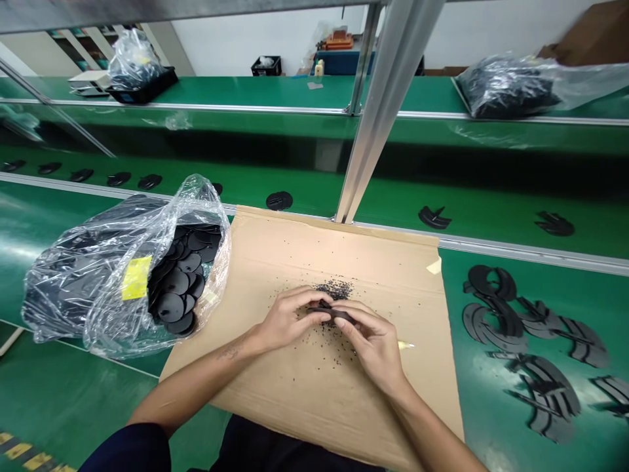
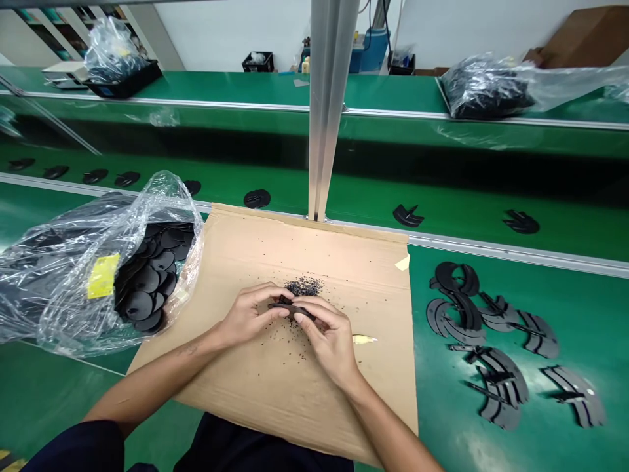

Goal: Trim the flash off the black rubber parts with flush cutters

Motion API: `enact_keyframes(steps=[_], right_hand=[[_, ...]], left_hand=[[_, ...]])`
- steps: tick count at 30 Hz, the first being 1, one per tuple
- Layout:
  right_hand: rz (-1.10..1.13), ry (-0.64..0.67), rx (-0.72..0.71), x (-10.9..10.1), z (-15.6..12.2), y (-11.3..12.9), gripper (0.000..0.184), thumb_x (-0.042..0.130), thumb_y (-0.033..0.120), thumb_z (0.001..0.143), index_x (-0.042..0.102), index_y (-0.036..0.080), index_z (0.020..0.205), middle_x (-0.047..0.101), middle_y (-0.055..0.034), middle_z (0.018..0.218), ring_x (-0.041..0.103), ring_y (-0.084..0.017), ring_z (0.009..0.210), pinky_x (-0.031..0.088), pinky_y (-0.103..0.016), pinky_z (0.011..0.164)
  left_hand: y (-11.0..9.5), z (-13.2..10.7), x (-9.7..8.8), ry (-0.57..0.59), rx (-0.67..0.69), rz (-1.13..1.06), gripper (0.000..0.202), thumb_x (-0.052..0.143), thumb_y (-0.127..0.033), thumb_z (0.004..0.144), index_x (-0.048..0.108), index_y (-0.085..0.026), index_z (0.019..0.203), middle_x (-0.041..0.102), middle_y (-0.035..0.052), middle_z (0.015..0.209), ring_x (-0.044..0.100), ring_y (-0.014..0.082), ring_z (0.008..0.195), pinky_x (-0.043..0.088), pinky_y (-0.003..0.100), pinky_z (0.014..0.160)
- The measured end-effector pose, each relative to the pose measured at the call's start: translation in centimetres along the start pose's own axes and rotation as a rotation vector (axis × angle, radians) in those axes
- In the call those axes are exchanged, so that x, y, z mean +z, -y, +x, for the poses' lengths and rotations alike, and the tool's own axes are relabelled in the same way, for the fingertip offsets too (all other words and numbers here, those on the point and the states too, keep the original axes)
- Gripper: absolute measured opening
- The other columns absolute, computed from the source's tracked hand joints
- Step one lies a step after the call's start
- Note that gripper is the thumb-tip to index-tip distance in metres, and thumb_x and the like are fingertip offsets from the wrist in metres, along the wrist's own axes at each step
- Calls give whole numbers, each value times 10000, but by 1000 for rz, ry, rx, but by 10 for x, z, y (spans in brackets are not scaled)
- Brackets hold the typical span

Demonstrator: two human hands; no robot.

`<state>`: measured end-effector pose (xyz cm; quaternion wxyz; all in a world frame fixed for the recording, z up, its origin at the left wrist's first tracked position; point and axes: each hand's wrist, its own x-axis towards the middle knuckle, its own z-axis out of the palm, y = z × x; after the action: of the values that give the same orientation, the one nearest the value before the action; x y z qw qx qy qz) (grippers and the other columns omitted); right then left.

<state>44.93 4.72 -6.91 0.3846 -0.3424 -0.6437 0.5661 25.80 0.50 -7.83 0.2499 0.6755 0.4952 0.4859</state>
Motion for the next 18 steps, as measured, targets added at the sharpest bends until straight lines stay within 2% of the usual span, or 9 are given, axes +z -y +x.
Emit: enact_keyframes(steps=[4, 8, 18], right_hand=[[-96, -17, -65, -1, -1, 1, 190, 711, 396, 926, 809, 282, 1043, 711, -82, 979, 661, -223, 920, 584, -383, 830], [-114, 3, -71, -1, -2, 2, 200, 702, 393, 935, 802, 270, 1057, 710, -72, 910, 659, -211, 844, 582, -364, 776], [-149, -6, -56, 1, -2, 2, 200, 692, 412, 940, 805, 248, 959, 715, -64, 851, 664, -204, 776, 568, -335, 719]], left_hand=[[3, -1, 0, -30, 91, 25, 258, 648, -313, 969, 704, -171, 1177, 737, 84, 935, 682, 163, 811, 571, 270, 723], [7, -3, 1, -54, 220, 110, 276, 596, -256, 999, 688, -210, 1255, 689, 48, 862, 638, 133, 732, 545, 243, 679], [3, -8, 5, -37, 222, 180, 332, 578, -251, 1007, 637, -214, 1332, 668, 35, 863, 624, 120, 713, 545, 228, 654]])
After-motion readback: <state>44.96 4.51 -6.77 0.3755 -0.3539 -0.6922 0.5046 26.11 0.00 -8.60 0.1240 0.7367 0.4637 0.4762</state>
